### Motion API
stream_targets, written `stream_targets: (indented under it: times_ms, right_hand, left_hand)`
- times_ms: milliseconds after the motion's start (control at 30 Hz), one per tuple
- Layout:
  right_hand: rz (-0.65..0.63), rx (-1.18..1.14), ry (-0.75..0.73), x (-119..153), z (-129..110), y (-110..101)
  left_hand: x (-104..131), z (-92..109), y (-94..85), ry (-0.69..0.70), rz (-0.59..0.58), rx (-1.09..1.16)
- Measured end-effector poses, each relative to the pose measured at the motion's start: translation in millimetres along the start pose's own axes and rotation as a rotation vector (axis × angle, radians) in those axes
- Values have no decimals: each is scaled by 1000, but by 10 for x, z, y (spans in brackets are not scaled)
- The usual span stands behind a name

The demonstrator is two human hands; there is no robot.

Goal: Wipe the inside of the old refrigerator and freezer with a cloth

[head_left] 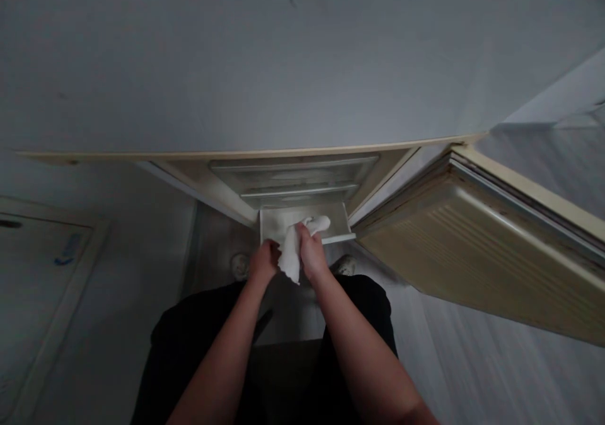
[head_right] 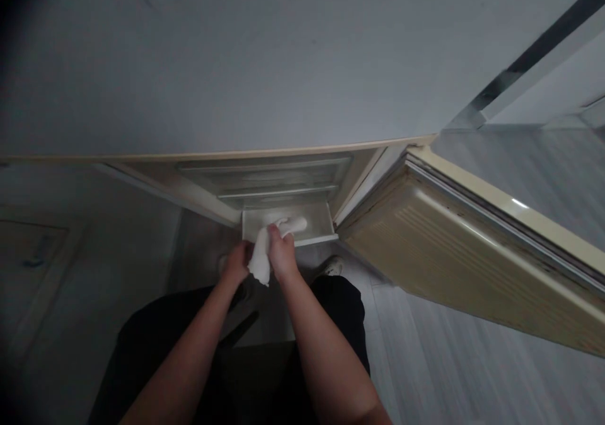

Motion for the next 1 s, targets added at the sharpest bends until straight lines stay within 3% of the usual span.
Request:
stream_targets:
  times_ms: [67,100,200,300,467,600,733,800,867,933,1000]
  right_hand:
    - [-75,71,-105,39,-71,141]
    - [-136,107,-190,77,-117,191]
    - [-308,242,-454,204,-192,200]
    - [-372,397,-511,213,-88,74]
    - [-369,306,-380,162,-12,36]
    - [-365,-122,-8,274,30,119]
    - [-295,-345,225,301,138,13]
    - [-207,-323,271,149,255,-114]
    - [-61,-216,221,-146,349,-255]
    - [70,-30,87,-520,382,-315]
    - [96,115,10,-884,453,-185]
  left_hand:
    - [43,165,-322,44,114,-3]
    - [73,310,-347,136,56,-25]
    - [164,643,-127,348,-196,-192]
    - [114,700,86,348,-198,-308]
    - [-4,584,185,340,-218,-223]
    - [-13,498,117,339,-296,-111]
    - [115,516,245,409,-496,-130]
    - [176,491,338,430,-585,-175]
    - [177,383,393,400,-615,-288]
    - [118,213,377,346,-569,-489]
    - [42,29,304,286,-499,-722]
Point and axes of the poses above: each hand's wrist, its own x-axis away from the middle knuckle, its own y-axis out of the palm, z = x × y, the point moved 7 cm from there along -x, towards the middle knuckle, and after that the axes turned 9 degrees about -y, right-handed, at the moved point
